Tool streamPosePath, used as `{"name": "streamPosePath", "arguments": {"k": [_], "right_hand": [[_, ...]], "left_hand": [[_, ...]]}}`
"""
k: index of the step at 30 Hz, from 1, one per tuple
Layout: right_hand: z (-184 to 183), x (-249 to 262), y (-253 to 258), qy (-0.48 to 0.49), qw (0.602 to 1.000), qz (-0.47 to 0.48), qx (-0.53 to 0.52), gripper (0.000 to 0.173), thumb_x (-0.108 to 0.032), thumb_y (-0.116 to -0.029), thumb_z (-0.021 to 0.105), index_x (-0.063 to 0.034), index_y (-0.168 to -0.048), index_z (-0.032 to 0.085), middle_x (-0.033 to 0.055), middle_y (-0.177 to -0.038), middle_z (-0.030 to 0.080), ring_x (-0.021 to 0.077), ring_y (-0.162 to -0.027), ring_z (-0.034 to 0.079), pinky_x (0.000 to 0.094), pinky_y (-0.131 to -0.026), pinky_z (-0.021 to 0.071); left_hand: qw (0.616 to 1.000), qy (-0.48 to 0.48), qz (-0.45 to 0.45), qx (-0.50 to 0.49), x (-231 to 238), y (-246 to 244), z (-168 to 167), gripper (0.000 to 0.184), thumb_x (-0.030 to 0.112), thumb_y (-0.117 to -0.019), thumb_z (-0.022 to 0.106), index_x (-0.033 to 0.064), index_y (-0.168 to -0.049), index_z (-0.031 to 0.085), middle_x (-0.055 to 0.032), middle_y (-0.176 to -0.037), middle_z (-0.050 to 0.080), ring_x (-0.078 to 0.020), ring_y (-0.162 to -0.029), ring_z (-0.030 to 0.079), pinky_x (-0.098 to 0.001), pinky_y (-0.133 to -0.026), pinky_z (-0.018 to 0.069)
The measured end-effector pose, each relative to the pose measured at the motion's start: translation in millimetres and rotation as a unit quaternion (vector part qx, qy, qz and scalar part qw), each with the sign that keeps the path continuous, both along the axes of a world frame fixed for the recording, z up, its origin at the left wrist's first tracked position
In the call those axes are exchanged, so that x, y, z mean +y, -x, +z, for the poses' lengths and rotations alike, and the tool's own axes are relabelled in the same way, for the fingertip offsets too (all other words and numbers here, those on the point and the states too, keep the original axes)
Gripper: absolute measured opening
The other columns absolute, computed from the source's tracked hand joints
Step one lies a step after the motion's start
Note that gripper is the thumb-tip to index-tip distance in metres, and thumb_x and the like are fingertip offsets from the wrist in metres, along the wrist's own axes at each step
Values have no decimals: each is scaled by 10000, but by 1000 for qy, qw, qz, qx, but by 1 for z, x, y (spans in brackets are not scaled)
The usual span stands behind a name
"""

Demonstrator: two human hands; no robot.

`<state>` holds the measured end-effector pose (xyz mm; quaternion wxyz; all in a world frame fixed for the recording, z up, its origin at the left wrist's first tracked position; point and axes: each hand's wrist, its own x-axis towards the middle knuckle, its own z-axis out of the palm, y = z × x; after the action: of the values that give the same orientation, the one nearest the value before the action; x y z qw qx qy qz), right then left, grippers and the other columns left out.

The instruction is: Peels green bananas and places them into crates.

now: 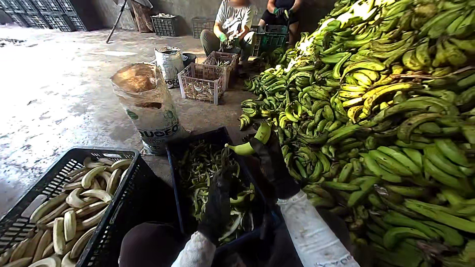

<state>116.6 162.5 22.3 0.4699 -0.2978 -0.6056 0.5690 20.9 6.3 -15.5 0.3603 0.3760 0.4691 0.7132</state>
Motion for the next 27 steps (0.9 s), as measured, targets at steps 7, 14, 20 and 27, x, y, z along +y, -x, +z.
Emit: {"name": "streamPosePath", "arguments": {"k": [7, 14, 20, 27], "right_hand": [[12, -2, -2, 87, 974, 128, 168, 572, -240, -960, 621, -202, -1489, 407, 130, -1129, 672, 245, -933, 699, 404, -780, 615], [13, 13, -3, 172, 977, 87, 95, 312, -326, -1083, 407, -111, -1146, 625, 29, -735, 641, 109, -573, 617, 263, -522, 558], [-9, 5, 7, 195, 959, 158, 129, 378, -398, -1089, 349, -157, -1116, 640, 8, -755, 657, 79, -608, 634, 253, -552, 568], [-37, -30, 22, 276, 917, 235, 166, 424, -355, -1092, 303, -69, -1070, 616, 77, -760, 641, 120, -546, 615, 251, -473, 543]], "left_hand": [[972, 215, -97, -21, 0, -1, -13, 563, 496, -1096, 263, 91, -1358, 554, -12, -753, 554, -125, -585, 523, -309, -539, 498], [975, 166, -71, 131, -6, 30, 23, 454, 414, -1052, 523, 119, -1394, 565, 10, -1061, 687, -54, -868, 649, -265, -776, 559], [867, 178, -80, 458, 0, 59, 47, 591, 612, -1012, 449, 210, -1421, 596, -79, -1261, 669, -227, -1126, 652, -508, -956, 526], [797, 292, 101, 519, 18, 78, 35, 486, 368, -987, 633, 274, -1459, 572, -215, -1276, 647, -438, -1153, 621, -631, -951, 487]]}}
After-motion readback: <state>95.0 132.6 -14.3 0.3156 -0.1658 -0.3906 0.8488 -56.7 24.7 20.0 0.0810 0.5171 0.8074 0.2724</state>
